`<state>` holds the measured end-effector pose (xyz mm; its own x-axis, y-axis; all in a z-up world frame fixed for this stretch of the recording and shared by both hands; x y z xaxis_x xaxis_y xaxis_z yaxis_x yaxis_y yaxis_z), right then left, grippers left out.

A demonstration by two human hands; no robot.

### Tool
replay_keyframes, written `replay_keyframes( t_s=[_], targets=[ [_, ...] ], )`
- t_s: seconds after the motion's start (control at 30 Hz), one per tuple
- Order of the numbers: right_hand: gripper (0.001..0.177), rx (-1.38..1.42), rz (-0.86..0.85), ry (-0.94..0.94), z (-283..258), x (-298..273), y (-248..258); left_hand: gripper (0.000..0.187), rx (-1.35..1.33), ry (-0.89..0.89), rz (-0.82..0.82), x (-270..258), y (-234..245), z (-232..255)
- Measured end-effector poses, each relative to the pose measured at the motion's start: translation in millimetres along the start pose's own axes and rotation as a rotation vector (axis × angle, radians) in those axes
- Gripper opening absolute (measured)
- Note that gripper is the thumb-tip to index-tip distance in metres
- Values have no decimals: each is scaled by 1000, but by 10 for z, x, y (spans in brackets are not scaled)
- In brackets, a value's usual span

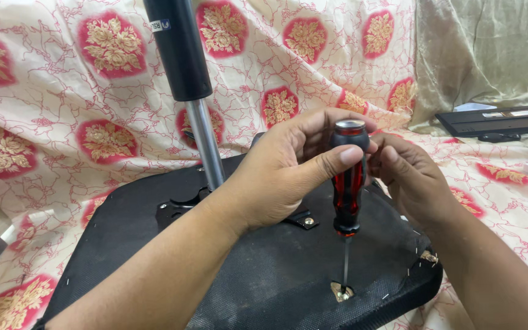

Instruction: The person uses a screwdriver to tighten screws that attach a metal chair base to the underside of a black chair seat. The person works on multiple screws around the seat base, securing the base to the seat.

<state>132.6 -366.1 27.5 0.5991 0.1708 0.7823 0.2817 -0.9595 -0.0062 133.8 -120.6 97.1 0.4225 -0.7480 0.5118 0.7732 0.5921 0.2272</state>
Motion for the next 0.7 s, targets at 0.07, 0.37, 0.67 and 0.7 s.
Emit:
replay_keyframes(
  t_s=[0.07, 0.37, 0.67, 0.7],
  targets=[
    [26, -116, 34, -3, 181, -1, 93, 41, 2, 7, 80, 2, -13, -40],
    [27, -437, -81, -204, 521, -177, 248, 36, 33, -15, 115, 64, -16, -78],
    [30, -474, -123, -223, 520, -176, 214, 48, -2, -62, 182, -19, -122, -35],
    [30, -476, -127, -228, 513, -178, 208, 53, -15, -83, 213, -39, -143, -51]
  ],
)
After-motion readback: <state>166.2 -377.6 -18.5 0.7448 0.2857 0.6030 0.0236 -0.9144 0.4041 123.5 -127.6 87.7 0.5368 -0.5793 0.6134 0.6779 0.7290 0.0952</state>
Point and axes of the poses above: each hand's wrist, its own x-axis towards the middle knuckle, its own y-axis out of the back of the hand, z = x × y, the point moved 1 cm from there along x, towards the middle knuckle, and after that the axes turned 8 degrees about y, right-handed, at the moved point
